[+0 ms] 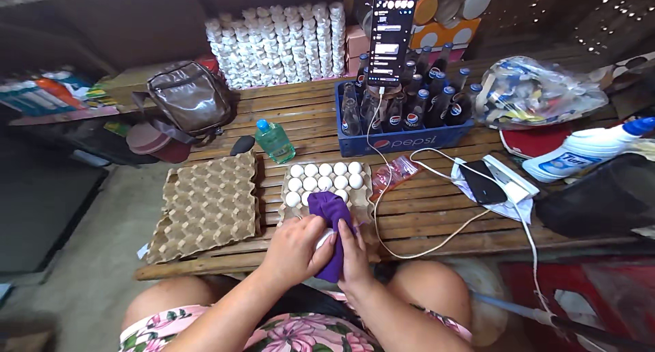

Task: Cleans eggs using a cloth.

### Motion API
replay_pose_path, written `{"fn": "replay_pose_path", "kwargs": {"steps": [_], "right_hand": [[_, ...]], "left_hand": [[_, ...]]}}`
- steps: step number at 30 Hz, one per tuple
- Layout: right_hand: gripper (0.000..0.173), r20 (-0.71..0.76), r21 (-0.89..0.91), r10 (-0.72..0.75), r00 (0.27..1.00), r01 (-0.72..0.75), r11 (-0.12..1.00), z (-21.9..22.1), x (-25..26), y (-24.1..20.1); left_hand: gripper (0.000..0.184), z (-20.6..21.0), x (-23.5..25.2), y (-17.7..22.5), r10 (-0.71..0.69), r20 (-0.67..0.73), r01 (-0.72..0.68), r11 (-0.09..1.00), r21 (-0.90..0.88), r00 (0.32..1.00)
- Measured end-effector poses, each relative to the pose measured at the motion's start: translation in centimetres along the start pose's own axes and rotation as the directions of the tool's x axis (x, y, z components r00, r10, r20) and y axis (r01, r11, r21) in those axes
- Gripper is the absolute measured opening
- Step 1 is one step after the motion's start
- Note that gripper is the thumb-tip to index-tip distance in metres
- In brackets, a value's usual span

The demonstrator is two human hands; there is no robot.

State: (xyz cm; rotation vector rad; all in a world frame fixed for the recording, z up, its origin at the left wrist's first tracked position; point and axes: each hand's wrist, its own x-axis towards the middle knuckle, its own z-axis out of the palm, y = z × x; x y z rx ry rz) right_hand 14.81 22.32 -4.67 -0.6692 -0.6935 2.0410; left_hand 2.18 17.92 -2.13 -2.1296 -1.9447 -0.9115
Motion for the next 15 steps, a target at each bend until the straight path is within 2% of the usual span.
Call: {"fn": "replay_pose_path", "kwargs": {"steps": [2,3,7,10,12,15], "right_hand": [[0.036,0.028,0.03,0.076,0.997,-0.077,0.997,0.1,0.1,-0.3],[0.038,0.061,0.02,0.069,0.996,-0.07,0.997,-0.1,0.2,-0.1],[0.056,0.217,-0.097,-0.086,0.972,0.109,0.989,-0.8,0.0,1.0],[0.047,0.246,-0.114,-0.159,0.956,0.192,0.975,-0.8,-0.1,1.5],[0.045,0.194,-0.118,-0.138,0.971,0.162,0.98,-0.6,-0.1,1.4],[0.047,0.09,-0.051,0.039,0.995,-0.035,0.998,-0.2,0.0,0.3]], "left_hand": [[0.043,-0.1,0.0,-0.2,0.011,-0.01,-0.011,1.0,-0.019,1.0],[0.043,-0.2,0.0,-0.3,-0.005,-0.015,0.005,0.999,-0.038,1.0],[0.045,-0.6,0.2,-0.4,-0.103,-0.051,0.099,0.992,-0.079,0.993],[0.043,-0.6,0.3,-0.6,-0.114,-0.063,0.111,0.993,-0.045,0.992],[0.042,-0.5,0.3,-0.7,-0.079,-0.056,0.077,0.997,-0.029,0.995],[0.042,-0.3,0.2,-0.7,-0.01,-0.043,0.008,0.999,-0.042,0.999]]}}
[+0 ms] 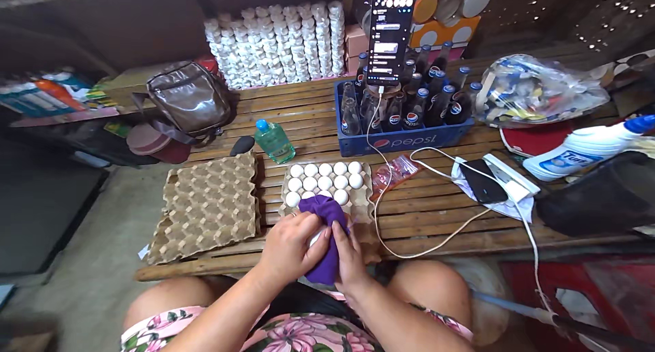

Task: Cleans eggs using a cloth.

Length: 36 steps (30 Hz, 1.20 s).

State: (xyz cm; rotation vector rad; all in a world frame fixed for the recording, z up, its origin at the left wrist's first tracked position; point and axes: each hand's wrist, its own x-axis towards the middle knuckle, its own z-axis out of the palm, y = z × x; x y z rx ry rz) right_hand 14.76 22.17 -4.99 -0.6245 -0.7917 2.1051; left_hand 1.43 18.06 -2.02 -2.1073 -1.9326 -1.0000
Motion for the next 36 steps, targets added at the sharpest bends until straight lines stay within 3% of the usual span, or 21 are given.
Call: {"fn": "replay_pose_path", "kwargs": {"steps": [2,4,12,15,18,22,26,30,36], "right_hand": [[0.044,-0.029,0.062,0.112,0.993,-0.11,0.992,0.1,0.2,-0.6],[0.043,-0.023,0.069,0.117,0.993,-0.115,0.991,0.1,0.3,-0.6],[0.059,0.166,-0.135,-0.164,0.972,0.187,0.973,-0.5,0.1,1.3],[0.053,0.12,-0.084,-0.117,0.986,0.128,0.988,-0.3,0.0,0.9],[0.044,0.024,0.033,0.027,0.999,-0.028,0.999,0.1,0.2,-0.1],[0.045,-0.033,0.138,0.142,0.989,-0.136,0.981,-0.4,1.0,-0.1],[0.042,-0.044,0.132,0.131,0.99,-0.125,0.983,-0.1,0.9,-0.1],[0.055,0.037,0.06,0.056,0.998,-0.058,0.996,0.0,0.3,0.3],[0.045,-0.024,0.13,0.133,0.991,-0.129,0.983,-0.1,0.7,-0.1]], "left_hand": [[0.042,0.0,-0.1,0.0,0.03,0.014,-0.029,0.999,-0.023,0.999],[0.042,0.1,-0.1,-0.1,0.022,0.021,-0.021,0.999,-0.033,1.0],[0.043,-0.5,0.2,-0.4,-0.128,0.0,0.128,0.992,0.003,0.992],[0.043,-0.3,0.0,-0.4,-0.07,-0.001,0.07,0.998,0.002,0.998],[0.041,-0.2,-0.2,-0.5,0.013,0.01,-0.013,1.0,-0.004,1.0],[0.039,-0.2,-0.2,-0.5,0.09,0.025,-0.089,0.996,-0.026,0.996],[0.041,-0.2,-0.1,-0.5,0.034,0.016,-0.034,0.999,-0.03,0.999],[0.042,-0.1,0.0,-0.7,-0.043,0.006,0.044,0.999,-0.006,0.999],[0.04,0.0,-0.3,-0.5,0.038,0.006,-0.037,0.999,-0.035,0.999]]}}
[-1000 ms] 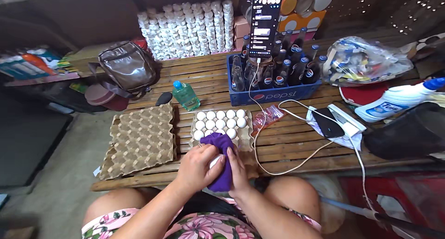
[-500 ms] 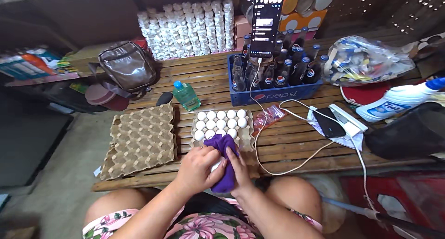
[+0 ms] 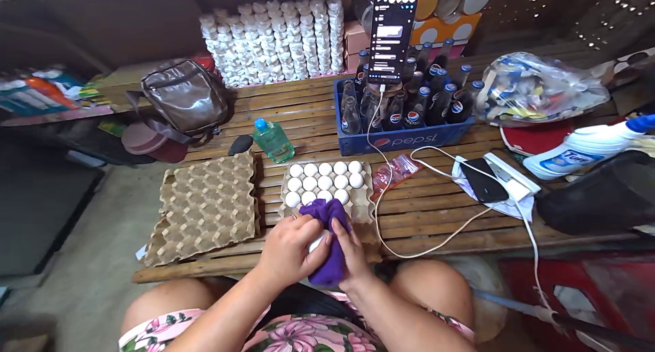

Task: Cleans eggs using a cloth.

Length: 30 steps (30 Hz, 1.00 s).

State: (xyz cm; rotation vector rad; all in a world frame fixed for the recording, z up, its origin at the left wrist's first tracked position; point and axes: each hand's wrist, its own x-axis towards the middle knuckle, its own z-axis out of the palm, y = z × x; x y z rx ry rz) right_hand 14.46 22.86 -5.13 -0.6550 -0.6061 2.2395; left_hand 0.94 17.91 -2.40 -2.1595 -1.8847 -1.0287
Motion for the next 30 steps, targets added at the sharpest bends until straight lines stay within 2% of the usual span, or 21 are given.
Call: {"fn": "replay_pose_path", "kwargs": {"steps": [2,5,10,13,18,23,26,30], "right_hand": [[0.042,-0.012,0.037,0.047,0.999,-0.047,0.998,-0.2,0.4,0.1],[0.042,-0.031,0.039,0.041,0.999,-0.039,0.998,-0.1,0.4,0.2],[0.056,0.062,-0.013,-0.005,0.998,0.006,1.0,0.4,-0.6,0.2],[0.047,0.059,0.001,-0.001,0.998,0.001,1.0,0.3,-0.4,0.0],[0.037,-0.023,0.056,0.104,0.994,-0.102,0.993,-0.1,0.3,0.0],[0.05,0.043,0.084,0.072,0.996,-0.075,0.994,0.1,-0.3,0.2],[0.064,0.088,0.011,-0.001,0.996,0.0,1.0,0.2,-0.7,0.4],[0.061,0.043,-0.062,-0.041,0.998,0.044,0.997,0.0,-0.5,0.3]], "left_hand": [[0.04,0.0,0.0,0.1,0.022,0.01,-0.022,1.0,-0.017,1.0],[0.04,0.0,-0.1,0.0,0.0,0.01,0.0,1.0,-0.015,1.0],[0.043,-0.3,0.2,-0.2,-0.067,0.001,0.067,0.996,0.051,0.998],[0.042,-0.4,0.1,-0.2,-0.03,-0.003,0.03,0.998,0.056,1.0],[0.041,-0.3,0.1,0.1,0.006,0.013,-0.007,1.0,0.019,1.0],[0.041,-0.3,0.4,0.0,-0.08,-0.012,0.08,0.996,0.036,0.997],[0.042,-0.4,0.3,0.1,-0.137,-0.01,0.137,0.99,0.025,0.99],[0.042,-0.2,0.2,0.3,-0.119,-0.005,0.119,0.993,0.011,0.993]]}}
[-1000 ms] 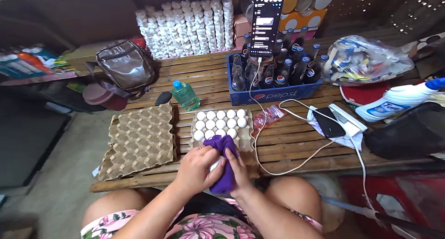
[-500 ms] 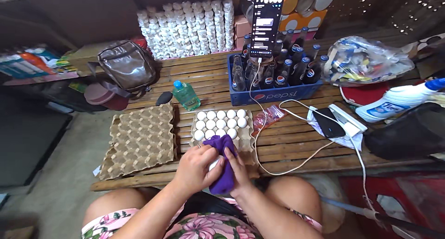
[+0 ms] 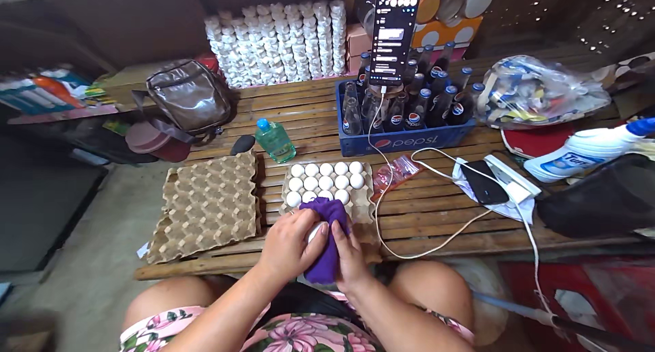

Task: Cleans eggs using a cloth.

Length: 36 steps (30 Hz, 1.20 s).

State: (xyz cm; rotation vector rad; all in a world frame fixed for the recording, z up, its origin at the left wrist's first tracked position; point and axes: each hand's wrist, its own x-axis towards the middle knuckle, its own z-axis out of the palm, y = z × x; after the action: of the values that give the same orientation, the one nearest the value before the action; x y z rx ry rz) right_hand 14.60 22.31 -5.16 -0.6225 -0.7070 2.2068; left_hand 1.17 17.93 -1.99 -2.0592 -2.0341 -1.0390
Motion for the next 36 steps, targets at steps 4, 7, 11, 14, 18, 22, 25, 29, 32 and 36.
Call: {"fn": "replay_pose_path", "kwargs": {"steps": [4,7,11,14,18,22,25,29,32,36], "right_hand": [[0.05,-0.062,0.02,0.009,0.998,-0.008,1.0,0.1,0.4,-0.3],[0.049,-0.075,0.005,-0.012,0.997,0.012,1.0,0.1,0.5,-0.1],[0.054,0.002,-0.096,-0.111,0.994,0.111,0.989,-0.2,0.3,0.5],[0.061,0.213,-0.248,-0.316,0.925,0.364,0.898,-0.7,-0.2,1.3],[0.056,0.326,-0.289,-0.489,0.809,0.578,0.763,-1.1,0.3,2.3],[0.054,0.215,-0.223,-0.396,0.893,0.44,0.87,-0.8,-0.2,1.4],[0.053,0.068,-0.177,-0.257,0.964,0.265,0.948,-0.5,-0.3,0.5],[0.049,-0.041,-0.039,-0.075,0.996,0.073,0.997,-0.2,0.0,-0.2],[0.048,0.006,0.009,-0.076,0.997,0.076,0.997,-0.1,0.0,-0.1],[0.054,0.042,-0.077,-0.105,0.994,0.108,0.991,-0.3,0.0,0.5]], "left_hand": [[0.042,0.2,-0.1,-0.1,0.01,0.013,-0.01,1.0,-0.015,1.0],[0.041,0.3,-0.3,-0.2,-0.028,0.019,0.029,0.998,-0.058,0.999],[0.046,0.1,-0.3,-0.4,-0.141,0.055,0.149,0.969,-0.198,0.988],[0.049,-0.2,0.0,-0.3,-0.216,0.061,0.224,0.926,-0.305,0.975],[0.047,-0.1,0.0,0.0,-0.234,0.037,0.23,0.892,-0.389,0.972],[0.05,0.2,-0.3,0.3,-0.18,0.055,0.187,0.91,-0.37,0.982],[0.056,0.2,-0.6,0.4,-0.128,0.08,0.145,0.949,-0.278,0.989],[0.056,0.2,-0.6,1.0,-0.01,0.078,0.026,0.979,-0.203,0.997],[0.054,0.0,-0.3,1.1,0.021,0.065,-0.007,0.979,-0.205,0.998],[0.053,-0.2,0.1,0.5,-0.09,0.066,0.102,0.971,-0.218,0.994]]}}
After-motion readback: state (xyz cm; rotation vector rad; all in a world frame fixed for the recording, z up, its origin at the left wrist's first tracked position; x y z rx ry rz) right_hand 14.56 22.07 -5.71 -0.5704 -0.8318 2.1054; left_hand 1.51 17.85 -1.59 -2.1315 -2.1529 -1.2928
